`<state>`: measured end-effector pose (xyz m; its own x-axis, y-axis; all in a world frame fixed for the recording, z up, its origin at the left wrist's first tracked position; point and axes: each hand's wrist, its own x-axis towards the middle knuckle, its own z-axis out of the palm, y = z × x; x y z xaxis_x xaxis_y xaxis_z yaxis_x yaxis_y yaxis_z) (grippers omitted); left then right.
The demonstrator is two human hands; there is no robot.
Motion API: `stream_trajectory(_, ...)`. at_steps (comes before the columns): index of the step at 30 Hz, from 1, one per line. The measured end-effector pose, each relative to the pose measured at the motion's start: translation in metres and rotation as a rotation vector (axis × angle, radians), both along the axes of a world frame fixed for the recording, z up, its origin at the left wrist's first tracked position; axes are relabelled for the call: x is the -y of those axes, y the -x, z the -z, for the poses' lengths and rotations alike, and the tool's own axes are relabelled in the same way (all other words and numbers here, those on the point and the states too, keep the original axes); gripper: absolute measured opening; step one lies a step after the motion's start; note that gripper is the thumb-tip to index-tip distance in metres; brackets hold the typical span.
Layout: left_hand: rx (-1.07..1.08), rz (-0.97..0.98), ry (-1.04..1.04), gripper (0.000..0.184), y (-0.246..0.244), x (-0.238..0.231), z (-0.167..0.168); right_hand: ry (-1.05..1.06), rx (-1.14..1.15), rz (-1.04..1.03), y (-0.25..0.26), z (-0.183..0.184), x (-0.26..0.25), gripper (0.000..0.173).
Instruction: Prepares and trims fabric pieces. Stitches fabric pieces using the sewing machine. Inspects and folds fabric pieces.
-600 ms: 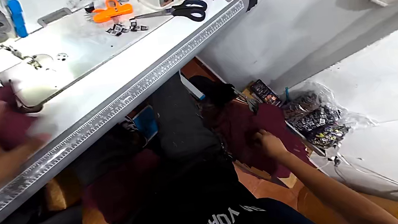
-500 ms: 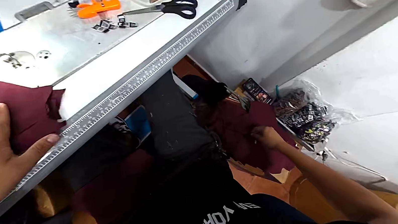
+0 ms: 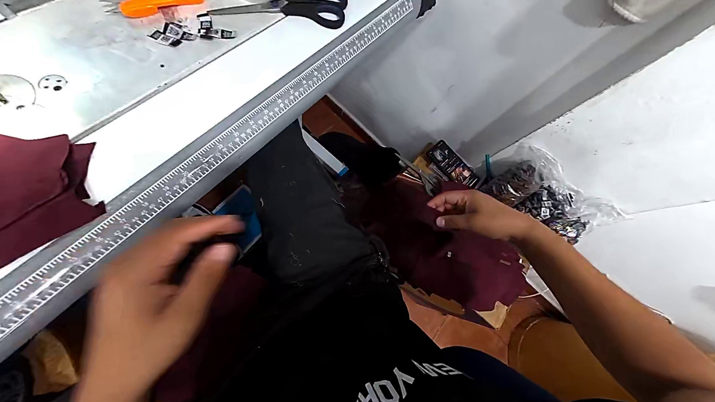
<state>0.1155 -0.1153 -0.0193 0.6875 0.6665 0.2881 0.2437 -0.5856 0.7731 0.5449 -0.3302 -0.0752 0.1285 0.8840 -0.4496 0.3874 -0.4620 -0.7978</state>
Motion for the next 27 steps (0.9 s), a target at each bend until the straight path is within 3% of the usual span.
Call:
stream_trajectory(2, 0.027, 0.149, 0.031, 0.034, -0.049, 0.016, 0.012, -0.070, -0.095, -0.067, 0.023, -0.016, -0.009, 0.025)
stream_trajectory(6, 0.043, 0.449, 0.258, 0.047, -0.130, 0.041, 0.030, -0.246, -0.140, -0.193, 0.062, -0.053, -0.024, 0.023)
stream_trajectory(8, 0.062, 0.506, 0.398, 0.027, -0.144, 0.047, 0.033, -0.289, -0.169, -0.221, 0.069, -0.067, -0.025, 0.024)
stream_trajectory(10, 0.094, 0.513, 0.517, 0.010, -0.144, 0.043, 0.032, -0.287, -0.209, -0.216, 0.066, -0.074, -0.025, 0.027)
stream_trajectory(15, 0.129, 0.436, 0.666, 0.011, -0.121, 0.022, 0.020, -0.307, -0.207, -0.130, 0.053, -0.077, -0.016, 0.018)
stream_trajectory(27, 0.167, 0.453, 0.619, 0.009, -0.112, 0.016, 0.012, -0.369, -0.220, -0.104, 0.052, -0.081, -0.014, 0.013)
